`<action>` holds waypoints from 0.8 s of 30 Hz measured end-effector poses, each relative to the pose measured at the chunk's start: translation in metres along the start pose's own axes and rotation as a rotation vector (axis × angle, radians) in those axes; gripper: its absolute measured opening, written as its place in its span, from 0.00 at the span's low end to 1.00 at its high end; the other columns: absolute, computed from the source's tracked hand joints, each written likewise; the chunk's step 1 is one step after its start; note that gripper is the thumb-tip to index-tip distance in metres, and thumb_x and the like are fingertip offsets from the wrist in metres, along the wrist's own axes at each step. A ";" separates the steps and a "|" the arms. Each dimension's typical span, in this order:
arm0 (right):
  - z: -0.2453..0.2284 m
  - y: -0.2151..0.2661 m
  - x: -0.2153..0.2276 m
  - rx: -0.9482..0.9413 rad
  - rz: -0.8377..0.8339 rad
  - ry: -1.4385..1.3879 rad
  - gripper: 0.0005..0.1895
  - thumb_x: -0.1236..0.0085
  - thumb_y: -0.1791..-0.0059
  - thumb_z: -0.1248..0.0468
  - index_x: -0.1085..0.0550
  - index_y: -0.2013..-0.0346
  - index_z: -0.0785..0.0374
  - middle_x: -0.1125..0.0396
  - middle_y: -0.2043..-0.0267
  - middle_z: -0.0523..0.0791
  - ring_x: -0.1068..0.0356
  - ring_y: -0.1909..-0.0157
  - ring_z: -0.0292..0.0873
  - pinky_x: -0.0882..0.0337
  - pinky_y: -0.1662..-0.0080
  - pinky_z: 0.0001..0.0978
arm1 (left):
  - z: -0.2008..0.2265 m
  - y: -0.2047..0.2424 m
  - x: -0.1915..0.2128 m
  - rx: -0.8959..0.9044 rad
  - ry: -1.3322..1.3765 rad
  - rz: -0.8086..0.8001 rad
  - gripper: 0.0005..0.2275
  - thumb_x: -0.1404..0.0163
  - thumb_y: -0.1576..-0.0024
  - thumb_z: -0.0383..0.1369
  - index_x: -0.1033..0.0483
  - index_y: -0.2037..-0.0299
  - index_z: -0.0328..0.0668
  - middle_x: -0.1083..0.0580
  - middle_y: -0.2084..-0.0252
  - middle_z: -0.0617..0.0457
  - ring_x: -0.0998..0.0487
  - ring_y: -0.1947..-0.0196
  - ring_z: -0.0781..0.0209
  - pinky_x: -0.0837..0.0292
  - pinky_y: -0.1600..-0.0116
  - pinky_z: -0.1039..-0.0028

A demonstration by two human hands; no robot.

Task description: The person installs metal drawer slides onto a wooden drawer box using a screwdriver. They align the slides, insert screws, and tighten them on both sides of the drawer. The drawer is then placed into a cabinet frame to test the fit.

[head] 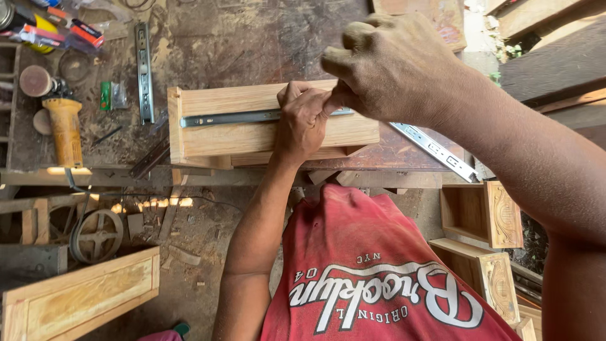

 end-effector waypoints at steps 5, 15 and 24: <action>-0.012 -0.011 0.016 0.172 0.132 0.023 0.18 0.38 0.49 0.48 0.23 0.56 0.58 0.32 0.60 0.49 0.29 0.57 0.48 0.26 0.57 0.42 | 0.002 -0.004 0.002 0.010 -0.037 0.005 0.11 0.46 0.36 0.40 0.16 0.60 0.42 0.20 0.65 0.54 0.28 0.57 0.56 0.40 0.44 0.65; -0.011 -0.014 0.002 -0.165 -0.186 -0.056 0.18 0.41 0.42 0.48 0.28 0.50 0.60 0.33 0.63 0.52 0.30 0.70 0.52 0.30 0.70 0.48 | 0.005 0.003 0.004 0.011 -0.049 0.020 0.08 0.44 0.37 0.35 0.17 0.63 0.40 0.18 0.63 0.51 0.27 0.58 0.55 0.42 0.44 0.62; -0.006 -0.022 0.010 -0.215 -0.377 0.012 0.24 0.43 0.42 0.43 0.31 0.50 0.60 0.32 0.66 0.50 0.28 0.67 0.49 0.28 0.66 0.45 | 0.000 -0.003 -0.006 -0.001 -0.061 0.037 0.09 0.44 0.37 0.37 0.17 0.58 0.40 0.19 0.62 0.53 0.25 0.56 0.57 0.41 0.41 0.61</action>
Point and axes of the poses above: each hand's wrist, its own y-axis away from the middle knuckle, its own x-axis out of the back of the hand, z = x × y, the point moved 4 cm from there along -y, towards the middle knuckle
